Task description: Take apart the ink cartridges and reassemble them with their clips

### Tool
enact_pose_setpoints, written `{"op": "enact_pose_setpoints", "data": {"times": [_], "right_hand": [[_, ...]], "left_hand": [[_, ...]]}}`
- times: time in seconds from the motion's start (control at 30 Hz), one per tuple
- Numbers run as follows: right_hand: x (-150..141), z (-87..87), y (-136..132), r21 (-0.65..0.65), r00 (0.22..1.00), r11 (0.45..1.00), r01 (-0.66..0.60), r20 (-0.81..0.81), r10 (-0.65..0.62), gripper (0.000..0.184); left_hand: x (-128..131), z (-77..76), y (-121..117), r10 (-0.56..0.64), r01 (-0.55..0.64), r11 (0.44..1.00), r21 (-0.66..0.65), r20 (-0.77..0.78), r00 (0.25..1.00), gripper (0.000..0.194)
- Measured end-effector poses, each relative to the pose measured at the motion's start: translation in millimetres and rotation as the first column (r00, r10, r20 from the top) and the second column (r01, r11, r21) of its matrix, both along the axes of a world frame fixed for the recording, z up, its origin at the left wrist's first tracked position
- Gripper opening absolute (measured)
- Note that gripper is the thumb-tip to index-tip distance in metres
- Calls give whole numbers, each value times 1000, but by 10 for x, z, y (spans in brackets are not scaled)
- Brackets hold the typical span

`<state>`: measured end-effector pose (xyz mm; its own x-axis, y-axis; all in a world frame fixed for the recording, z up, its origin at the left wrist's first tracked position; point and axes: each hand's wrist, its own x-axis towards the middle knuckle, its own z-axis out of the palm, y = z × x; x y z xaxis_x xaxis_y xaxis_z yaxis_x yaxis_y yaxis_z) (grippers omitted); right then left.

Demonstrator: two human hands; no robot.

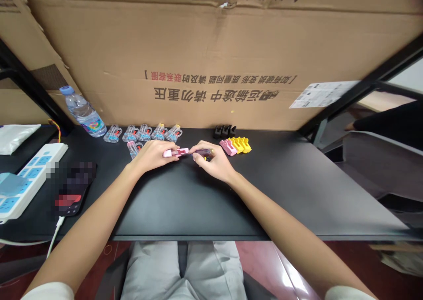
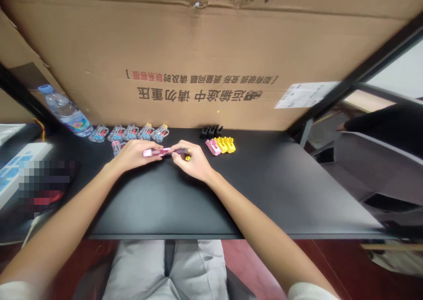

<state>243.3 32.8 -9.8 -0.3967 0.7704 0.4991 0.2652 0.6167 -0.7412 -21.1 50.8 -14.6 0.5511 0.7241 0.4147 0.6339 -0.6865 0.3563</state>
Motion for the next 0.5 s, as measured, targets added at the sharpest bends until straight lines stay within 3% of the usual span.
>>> {"op": "enact_pose_setpoints", "data": {"times": [0.13, 0.33, 0.5], "right_hand": [[-5, -5, 1, -17, 1000, 1000, -6, -12, 5, 15], [-21, -7, -13, 135, 998, 990, -34, 52, 28, 17], [-31, -15, -22, 177, 995, 983, -38, 96, 21, 19]], "left_hand": [[13, -5, -8, 34, -34, 999, 11, -9, 999, 23], [18, -18, 0, 36, -36, 999, 34, -27, 999, 23], [26, -32, 2, 37, -32, 996, 84, -62, 997, 23]]}}
